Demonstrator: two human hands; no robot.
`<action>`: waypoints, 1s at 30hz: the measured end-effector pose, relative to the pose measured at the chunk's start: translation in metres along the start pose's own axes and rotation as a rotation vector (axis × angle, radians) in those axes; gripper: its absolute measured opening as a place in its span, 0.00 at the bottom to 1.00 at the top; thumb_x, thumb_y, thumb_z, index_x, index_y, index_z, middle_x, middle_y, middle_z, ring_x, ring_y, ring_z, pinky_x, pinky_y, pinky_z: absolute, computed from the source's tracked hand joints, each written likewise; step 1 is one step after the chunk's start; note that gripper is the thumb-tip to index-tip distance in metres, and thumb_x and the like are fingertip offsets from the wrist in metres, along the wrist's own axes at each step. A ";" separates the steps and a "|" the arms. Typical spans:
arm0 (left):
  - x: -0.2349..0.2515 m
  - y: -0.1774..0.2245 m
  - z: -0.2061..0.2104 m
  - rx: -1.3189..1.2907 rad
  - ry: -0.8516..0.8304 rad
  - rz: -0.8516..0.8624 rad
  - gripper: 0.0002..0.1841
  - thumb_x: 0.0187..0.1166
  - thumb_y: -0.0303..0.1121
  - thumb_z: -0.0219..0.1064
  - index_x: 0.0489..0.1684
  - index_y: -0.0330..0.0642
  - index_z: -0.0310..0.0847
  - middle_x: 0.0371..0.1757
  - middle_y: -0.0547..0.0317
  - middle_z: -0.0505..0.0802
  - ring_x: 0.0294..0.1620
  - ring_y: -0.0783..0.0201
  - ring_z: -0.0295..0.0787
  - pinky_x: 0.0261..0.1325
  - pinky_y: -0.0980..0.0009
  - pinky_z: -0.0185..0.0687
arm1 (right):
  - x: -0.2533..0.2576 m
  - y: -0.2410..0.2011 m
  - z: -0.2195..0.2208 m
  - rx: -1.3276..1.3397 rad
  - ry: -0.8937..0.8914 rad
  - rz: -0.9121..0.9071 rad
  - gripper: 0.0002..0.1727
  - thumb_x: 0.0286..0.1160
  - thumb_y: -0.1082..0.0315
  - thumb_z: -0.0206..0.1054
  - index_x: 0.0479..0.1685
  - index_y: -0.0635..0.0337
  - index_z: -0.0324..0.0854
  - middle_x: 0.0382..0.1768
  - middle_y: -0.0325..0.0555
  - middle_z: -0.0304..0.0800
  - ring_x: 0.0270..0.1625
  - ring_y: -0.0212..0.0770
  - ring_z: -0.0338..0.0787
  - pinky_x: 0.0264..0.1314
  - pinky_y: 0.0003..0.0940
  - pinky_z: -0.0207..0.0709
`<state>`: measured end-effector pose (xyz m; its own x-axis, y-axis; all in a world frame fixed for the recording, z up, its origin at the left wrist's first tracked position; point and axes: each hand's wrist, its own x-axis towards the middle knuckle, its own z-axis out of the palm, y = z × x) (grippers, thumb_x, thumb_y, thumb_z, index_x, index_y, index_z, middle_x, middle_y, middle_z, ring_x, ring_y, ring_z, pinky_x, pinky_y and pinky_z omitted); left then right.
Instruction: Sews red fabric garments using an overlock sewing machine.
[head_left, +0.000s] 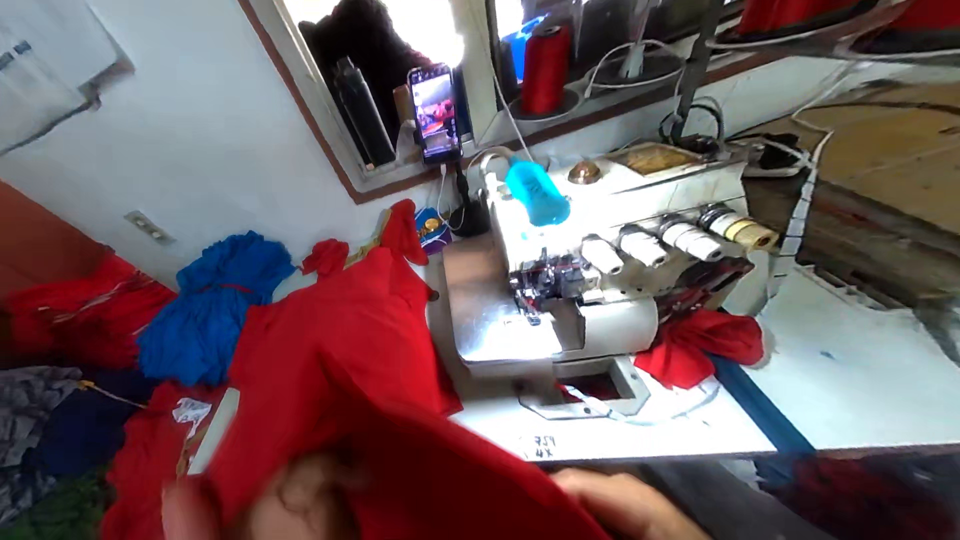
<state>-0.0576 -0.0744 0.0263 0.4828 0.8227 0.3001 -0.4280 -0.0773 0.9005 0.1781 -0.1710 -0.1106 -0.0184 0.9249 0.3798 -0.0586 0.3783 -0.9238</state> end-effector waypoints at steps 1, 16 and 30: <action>0.011 0.007 -0.008 0.003 0.067 0.004 0.31 0.89 0.60 0.45 0.60 0.48 0.89 0.51 0.56 0.98 0.40 0.67 0.97 0.40 0.75 0.90 | 0.002 -0.002 -0.005 0.028 0.031 0.025 0.15 0.70 0.73 0.74 0.57 0.66 0.87 0.44 0.36 0.96 0.47 0.24 0.93 0.54 0.27 0.88; 0.018 -0.171 -0.116 1.162 0.250 0.064 0.15 0.74 0.37 0.69 0.53 0.44 0.94 0.64 0.57 0.93 0.67 0.60 0.87 0.65 0.64 0.84 | 0.019 0.081 0.006 -0.871 0.467 0.073 0.14 0.70 0.63 0.71 0.52 0.50 0.93 0.50 0.38 0.97 0.41 0.35 0.95 0.40 0.38 0.90; 0.005 -0.192 -0.059 1.195 -0.087 0.349 0.09 0.77 0.28 0.67 0.43 0.44 0.96 0.52 0.57 0.96 0.58 0.67 0.93 0.62 0.73 0.89 | 0.040 0.091 0.005 -0.322 0.478 0.257 0.09 0.76 0.67 0.68 0.49 0.55 0.90 0.43 0.34 0.96 0.37 0.27 0.93 0.38 0.24 0.89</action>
<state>-0.0182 -0.0219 -0.1636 0.5519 0.6189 0.5589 0.3966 -0.7844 0.4770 0.1669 -0.1000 -0.1791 0.4607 0.8749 0.1496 0.1935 0.0655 -0.9789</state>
